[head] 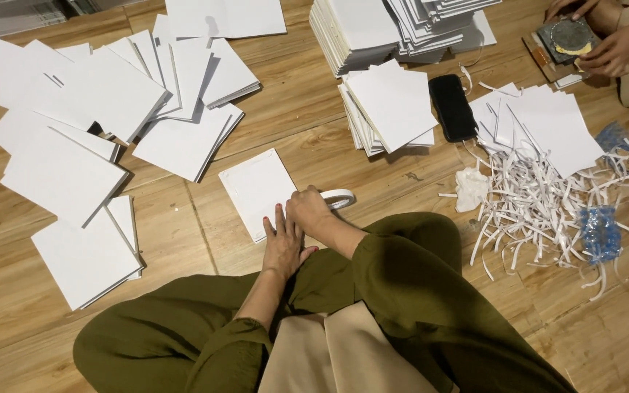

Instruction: Applying double-sided tape to the edges of white paper cards while sitting on the floor.

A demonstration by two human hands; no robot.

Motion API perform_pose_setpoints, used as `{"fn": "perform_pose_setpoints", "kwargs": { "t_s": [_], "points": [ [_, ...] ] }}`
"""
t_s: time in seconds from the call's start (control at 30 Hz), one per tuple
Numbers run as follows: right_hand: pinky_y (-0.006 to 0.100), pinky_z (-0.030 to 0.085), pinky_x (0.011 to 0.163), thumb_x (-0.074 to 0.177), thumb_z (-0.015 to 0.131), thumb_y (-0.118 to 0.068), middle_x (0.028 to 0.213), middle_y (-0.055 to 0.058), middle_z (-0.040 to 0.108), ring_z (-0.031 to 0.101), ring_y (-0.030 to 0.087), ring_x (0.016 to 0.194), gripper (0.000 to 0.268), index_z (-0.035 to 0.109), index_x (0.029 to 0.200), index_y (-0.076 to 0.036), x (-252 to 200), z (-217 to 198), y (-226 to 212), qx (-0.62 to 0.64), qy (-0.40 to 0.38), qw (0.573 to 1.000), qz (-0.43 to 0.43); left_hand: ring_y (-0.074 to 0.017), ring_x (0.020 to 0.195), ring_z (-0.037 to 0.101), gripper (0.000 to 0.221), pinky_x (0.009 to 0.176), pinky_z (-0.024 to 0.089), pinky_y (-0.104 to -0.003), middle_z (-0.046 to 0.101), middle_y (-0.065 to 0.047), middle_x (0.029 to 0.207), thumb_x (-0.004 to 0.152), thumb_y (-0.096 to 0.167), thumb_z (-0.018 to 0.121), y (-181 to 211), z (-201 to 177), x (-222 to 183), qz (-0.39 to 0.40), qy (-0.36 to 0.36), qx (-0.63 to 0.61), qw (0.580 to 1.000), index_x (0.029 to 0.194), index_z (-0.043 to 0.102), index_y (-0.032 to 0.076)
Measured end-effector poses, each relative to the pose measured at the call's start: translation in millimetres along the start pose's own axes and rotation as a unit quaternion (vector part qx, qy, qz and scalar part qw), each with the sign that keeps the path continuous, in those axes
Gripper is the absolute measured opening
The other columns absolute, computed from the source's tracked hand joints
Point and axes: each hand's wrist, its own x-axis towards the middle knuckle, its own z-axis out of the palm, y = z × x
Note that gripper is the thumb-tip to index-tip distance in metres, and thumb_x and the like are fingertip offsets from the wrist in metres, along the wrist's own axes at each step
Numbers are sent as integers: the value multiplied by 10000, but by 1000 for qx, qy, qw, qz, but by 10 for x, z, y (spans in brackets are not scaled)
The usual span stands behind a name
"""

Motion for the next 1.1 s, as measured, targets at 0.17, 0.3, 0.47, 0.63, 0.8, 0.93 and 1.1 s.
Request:
{"fn": "perform_pose_setpoints", "kwargs": {
  "t_s": [0.17, 0.3, 0.47, 0.63, 0.8, 0.93, 1.1],
  "points": [
    [386, 416, 607, 699, 606, -35, 658, 47, 607, 617, 212, 602, 88, 648, 745, -96, -87, -25, -2, -45, 42, 997, -46, -433, 1334, 77, 875, 1008, 209, -602, 122, -187, 1453, 802, 692, 279, -12, 23, -1, 5, -2, -5, 1000, 1412, 96, 92],
    [373, 425, 620, 698, 618, -68, 680, 22, 625, 627, 193, 615, 95, 660, 754, -131, -98, -60, 62, -18, 50, 998, -31, -427, 1336, 78, 891, 1010, 215, -595, 87, -193, 1462, 795, 691, 297, -22, -60, -7, -1, 0, -6, 1000, 1413, 86, 85],
    [388, 455, 604, 737, 596, -70, 690, 42, 637, 643, 219, 634, 81, 663, 760, -109, -27, 134, 204, 39, 14, 999, -13, -401, 1343, 83, 866, 1025, 207, -574, 68, -191, 1469, 820, 666, 272, -13, -145, -48, -15, -1, -17, 1000, 1417, 82, 69],
    [398, 491, 639, 750, 573, -83, 736, 69, 676, 670, 268, 748, 119, 688, 763, -111, 68, 184, 298, 109, -82, 989, 60, -372, 1353, 63, 842, 1055, 147, -550, 58, -178, 1476, 837, 618, 290, -31, -308, -147, -35, -12, -68, 997, 1427, 58, 64],
    [415, 495, 685, 736, 651, -201, 768, 107, 679, 656, 325, 813, 127, 708, 825, -131, -25, 25, 369, 233, -113, 956, 134, -367, 1354, 57, 825, 1062, 116, -550, 46, -170, 1478, 825, 591, 354, -49, -283, -163, -26, 10, -85, 996, 1427, 87, 94],
    [430, 500, 718, 737, 634, -241, 799, 112, 680, 645, 337, 857, 135, 705, 818, -159, -166, 8, 400, 276, -90, 945, 150, -367, 1352, 71, 843, 1063, 131, -551, 50, -170, 1475, 806, 596, 391, -62, -281, -154, -24, 12, -100, 995, 1425, 96, 106],
    [419, 508, 732, 725, 625, -212, 828, 87, 646, 638, 326, 830, 99, 666, 803, -166, -251, -22, 364, 302, -35, 944, 131, -384, 1341, 102, 881, 1043, 184, -563, 70, -190, 1465, 789, 626, 413, -71, -198, -97, -9, 11, -72, 997, 1425, 99, 104]
  ]
}}
